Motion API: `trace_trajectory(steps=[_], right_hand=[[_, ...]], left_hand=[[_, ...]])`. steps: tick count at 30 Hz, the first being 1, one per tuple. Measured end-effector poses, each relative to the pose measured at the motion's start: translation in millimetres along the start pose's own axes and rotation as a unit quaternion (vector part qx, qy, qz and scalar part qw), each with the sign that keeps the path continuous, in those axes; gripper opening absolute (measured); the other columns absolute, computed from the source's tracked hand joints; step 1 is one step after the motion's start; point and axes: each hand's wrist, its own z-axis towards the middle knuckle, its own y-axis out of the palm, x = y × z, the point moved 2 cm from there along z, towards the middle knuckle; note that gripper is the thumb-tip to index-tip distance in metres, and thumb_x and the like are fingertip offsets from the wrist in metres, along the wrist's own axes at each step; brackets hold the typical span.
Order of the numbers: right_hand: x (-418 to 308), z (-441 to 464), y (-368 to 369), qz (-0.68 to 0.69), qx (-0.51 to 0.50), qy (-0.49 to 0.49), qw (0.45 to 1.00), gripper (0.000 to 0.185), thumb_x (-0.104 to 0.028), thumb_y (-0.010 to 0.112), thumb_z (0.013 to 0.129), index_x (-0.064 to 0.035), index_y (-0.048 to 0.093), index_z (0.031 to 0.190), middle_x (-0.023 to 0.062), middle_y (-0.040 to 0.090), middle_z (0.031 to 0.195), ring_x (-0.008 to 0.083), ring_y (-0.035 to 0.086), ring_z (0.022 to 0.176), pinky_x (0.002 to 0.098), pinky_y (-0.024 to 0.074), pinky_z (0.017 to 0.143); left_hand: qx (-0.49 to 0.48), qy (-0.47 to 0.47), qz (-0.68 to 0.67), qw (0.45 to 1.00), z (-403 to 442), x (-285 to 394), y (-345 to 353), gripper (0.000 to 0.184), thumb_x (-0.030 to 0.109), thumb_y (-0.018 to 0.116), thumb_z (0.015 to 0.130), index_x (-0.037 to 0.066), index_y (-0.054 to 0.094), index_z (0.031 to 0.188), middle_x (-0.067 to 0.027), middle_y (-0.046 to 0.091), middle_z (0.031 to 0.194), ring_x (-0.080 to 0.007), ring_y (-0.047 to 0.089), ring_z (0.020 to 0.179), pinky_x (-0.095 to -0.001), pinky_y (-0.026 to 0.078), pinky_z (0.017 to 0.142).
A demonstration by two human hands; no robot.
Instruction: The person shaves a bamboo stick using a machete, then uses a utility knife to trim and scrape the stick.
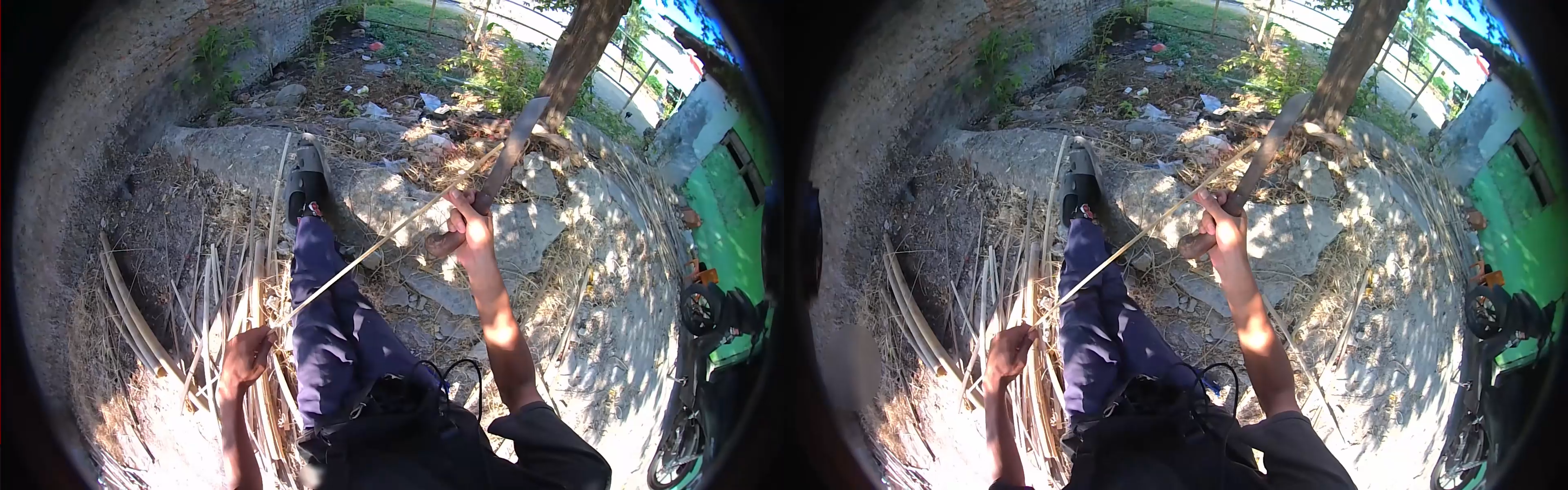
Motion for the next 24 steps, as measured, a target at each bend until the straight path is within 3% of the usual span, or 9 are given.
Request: trace_trajectory(steps=[2, 4, 6, 8, 12, 16, 20, 21, 24], right_hand=[[-3, -6, 4, -0.007, -0.003, -0.003, 1.0, 0.028, -0.011, 0.077, 0.099, -0.0188, 0.051, 0.095, 0.0118, 0.074, 0.105, 0.0026, 0.041, 0.048, 0.0225, 0.0366, 0.053], [-11, -8, 11, -0.019, -0.002, 0.007, 1.0, 0.032, -0.015, 0.081, 0.096, -0.0194, 0.05, 0.092, 0.0093, 0.075, 0.093, 0.0045, 0.043, 0.049, 0.0269, 0.0373, 0.052], [-12, -10, 18, -0.01, -0.012, 0.011, 1.0, 0.031, -0.015, 0.081, 0.095, -0.019, 0.05, 0.092, 0.0093, 0.075, 0.093, 0.0045, 0.043, 0.048, 0.0271, 0.0376, 0.051], [-16, -15, 24, -0.037, -0.014, 0.005, 0.999, 0.031, -0.014, 0.081, 0.095, -0.0187, 0.05, 0.092, 0.0095, 0.075, 0.093, 0.0045, 0.042, 0.047, 0.0271, 0.0377, 0.05], [-25, -27, 41, -0.004, -0.031, -0.01, 0.999, 0.029, -0.008, 0.077, 0.095, -0.0186, 0.05, 0.09, 0.0125, 0.077, 0.097, 0.0045, 0.042, 0.046, 0.0262, 0.0386, 0.05], [-34, -35, 53, 0.044, -0.033, -0.025, 0.998, 0.03, -0.006, 0.075, 0.094, -0.0195, 0.049, 0.091, 0.0153, 0.077, 0.101, 0.0043, 0.042, 0.046, 0.0252, 0.0384, 0.049], [-32, -40, 55, 0.121, -0.058, -0.032, 0.99, 0.031, -0.004, 0.073, 0.096, -0.0209, 0.048, 0.094, 0.0151, 0.076, 0.102, 0.0027, 0.041, 0.045, 0.0238, 0.0379, 0.049], [-31, -42, 56, 0.135, -0.051, -0.041, 0.989, 0.031, -0.004, 0.072, 0.098, -0.0214, 0.047, 0.094, 0.0146, 0.076, 0.102, 0.0024, 0.041, 0.045, 0.023, 0.0375, 0.049], [-29, -38, 54, 0.152, -0.051, -0.063, 0.985, 0.032, -0.004, 0.073, 0.097, -0.0217, 0.047, 0.094, 0.0159, 0.075, 0.103, 0.0019, 0.04, 0.045, 0.0218, 0.0369, 0.049]], left_hand=[[0.031, 0.005, 0.007, 0.999, 2, 6, -8, 0.027, 0.024, 0.062, 0.107, 0.002, 0.074, 0.098, -0.016, 0.063, 0.072, -0.0254, 0.057, 0.06, -0.0406, 0.047, 0.062], [0.004, 0.016, 0.026, 1.0, 9, 8, -18, 0.025, 0.023, 0.066, 0.105, 0.0, 0.074, 0.099, -0.0177, 0.068, 0.079, -0.028, 0.062, 0.065, -0.0404, 0.049, 0.065], [-0.029, 0.01, 0.06, 0.998, 8, 3, -23, 0.024, 0.023, 0.073, 0.101, 0.001, 0.077, 0.108, -0.0197, 0.074, 0.09, -0.0353, 0.071, 0.079, -0.046, 0.054, 0.073], [-0.01, 0.009, 0.048, 0.999, 5, 6, -30, 0.024, 0.023, 0.074, 0.1, 0.002, 0.077, 0.11, -0.0184, 0.075, 0.091, -0.0339, 0.072, 0.082, -0.045, 0.055, 0.078], [-0.076, -0.028, 0.01, 0.997, 3, 6, -41, 0.029, 0.027, 0.079, 0.096, 0.007, 0.078, 0.117, -0.0154, 0.077, 0.097, -0.0313, 0.074, 0.089, -0.0412, 0.058, 0.085], [-0.086, 0.034, -0.025, 0.995, 9, 44, -42, 0.058, 0.032, 0.087, 0.089, 0.007, 0.066, 0.137, -0.0135, 0.074, 0.107, -0.0257, 0.073, 0.108, -0.0415, 0.058, 0.094], [-0.058, 0.124, -0.115, 0.984, 22, 100, -18, 0.074, 0.038, 0.089, 0.087, 0.01, 0.056, 0.147, -0.0174, 0.072, 0.123, -0.0301, 0.072, 0.113, -0.0447, 0.059, 0.097], [-0.094, 0.09, -0.128, 0.983, 23, 115, -8, 0.078, 0.039, 0.088, 0.088, 0.008, 0.052, 0.15, -0.0188, 0.071, 0.126, -0.0322, 0.072, 0.114, -0.0459, 0.058, 0.099], [-0.21, 0.097, -0.315, 0.92, 23, 141, 21, 0.055, 0.035, 0.073, 0.104, 0.001, 0.053, 0.142, -0.0144, 0.075, 0.106, -0.0198, 0.074, 0.092, -0.035, 0.059, 0.082]])
